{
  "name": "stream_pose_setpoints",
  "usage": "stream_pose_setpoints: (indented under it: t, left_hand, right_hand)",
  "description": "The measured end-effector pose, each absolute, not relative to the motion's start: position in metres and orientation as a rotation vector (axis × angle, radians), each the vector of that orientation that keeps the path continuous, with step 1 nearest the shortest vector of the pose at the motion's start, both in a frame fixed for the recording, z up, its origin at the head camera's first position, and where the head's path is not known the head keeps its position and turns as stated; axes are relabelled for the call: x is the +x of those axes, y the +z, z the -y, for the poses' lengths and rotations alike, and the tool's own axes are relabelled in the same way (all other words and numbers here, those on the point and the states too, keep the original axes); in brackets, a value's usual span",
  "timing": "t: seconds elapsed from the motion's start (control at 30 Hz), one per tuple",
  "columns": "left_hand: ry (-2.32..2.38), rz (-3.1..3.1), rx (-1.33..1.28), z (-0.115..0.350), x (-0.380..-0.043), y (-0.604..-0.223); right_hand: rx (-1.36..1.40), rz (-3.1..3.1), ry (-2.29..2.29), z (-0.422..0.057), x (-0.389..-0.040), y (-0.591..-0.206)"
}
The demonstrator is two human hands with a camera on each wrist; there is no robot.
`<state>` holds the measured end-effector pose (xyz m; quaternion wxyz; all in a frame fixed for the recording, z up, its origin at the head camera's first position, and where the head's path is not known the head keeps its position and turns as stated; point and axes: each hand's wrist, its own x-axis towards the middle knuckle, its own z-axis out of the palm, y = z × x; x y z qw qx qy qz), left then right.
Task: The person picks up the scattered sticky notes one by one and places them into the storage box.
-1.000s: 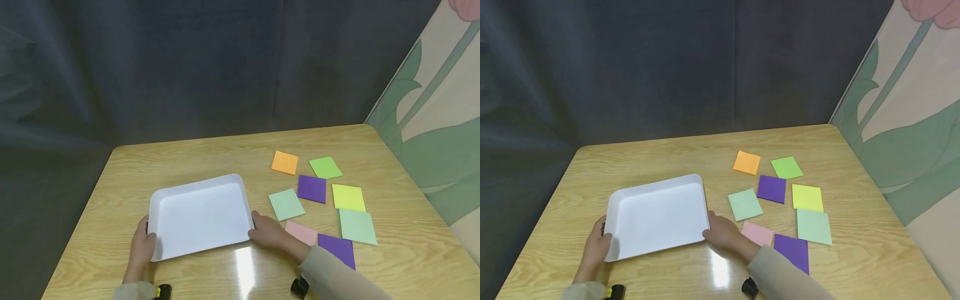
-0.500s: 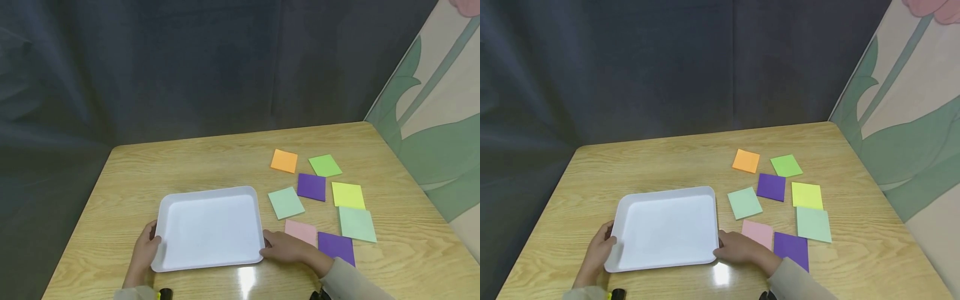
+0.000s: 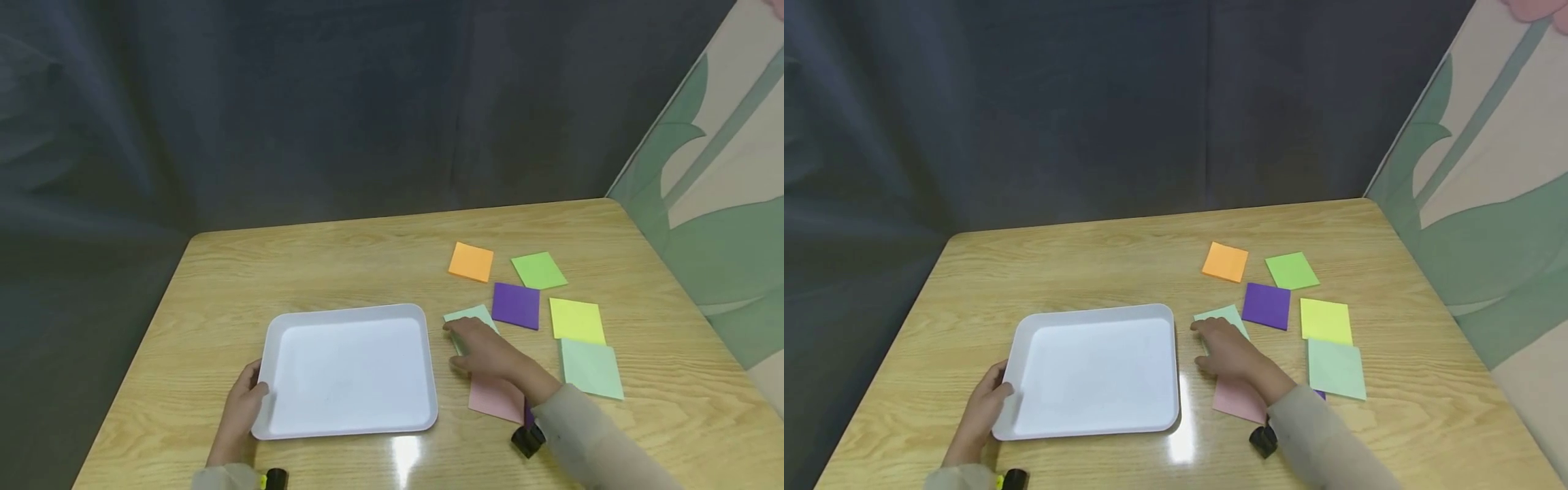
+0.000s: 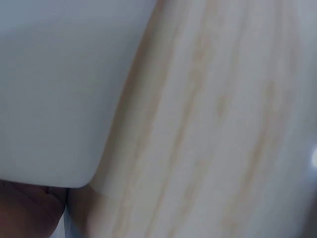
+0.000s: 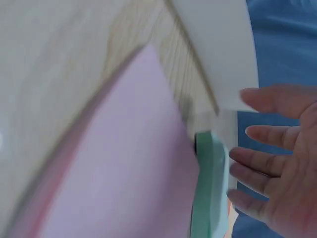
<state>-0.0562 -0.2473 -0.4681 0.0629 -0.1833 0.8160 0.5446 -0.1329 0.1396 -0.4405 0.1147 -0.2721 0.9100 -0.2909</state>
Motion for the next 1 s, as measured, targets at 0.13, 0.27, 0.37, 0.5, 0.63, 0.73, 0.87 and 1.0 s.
stream_pose_setpoints:
  t: [0.13,0.27,0.37,0.5,0.63,0.73,0.87,1.0]
  left_hand:
    - [1.645,-2.468,-0.564,0.247,-0.057,-0.468]
    - [1.665,-2.439,-0.580,0.246,-0.057,-0.468]
    - [1.666,-2.454,-0.576,0.246,-0.056,-0.467]
    - [1.654,-2.484,-0.565,0.245,-0.057,-0.467]
    - [1.653,-2.474,-0.577,0.245,-0.058,-0.467]
    - [1.668,-2.475,-0.576,0.245,-0.058,-0.468]
    - [1.672,-2.482,-0.566,0.244,-0.057,-0.468]
    - [1.657,-2.481,-0.564,0.245,-0.056,-0.467]
  right_hand:
    - [-0.845,-2.742,-0.690,-0.143,-0.141,-0.446]
    - [-0.861,-2.749,-0.608,-0.146,-0.148,-0.449]
    - [-0.875,-2.734,-0.561,-0.147,-0.151,-0.450]
    - [-0.902,-2.718,-0.494,-0.149,-0.154,-0.450]
    - [-0.910,-2.739,-0.487,-0.149,-0.155,-0.450]
    - [-0.920,-2.765,-0.499,-0.149,-0.156,-0.451]
    - [-0.905,-2.795,-0.523,-0.149,-0.157,-0.454]
    - [-0.855,-2.814,-0.605,-0.146,-0.156,-0.455]
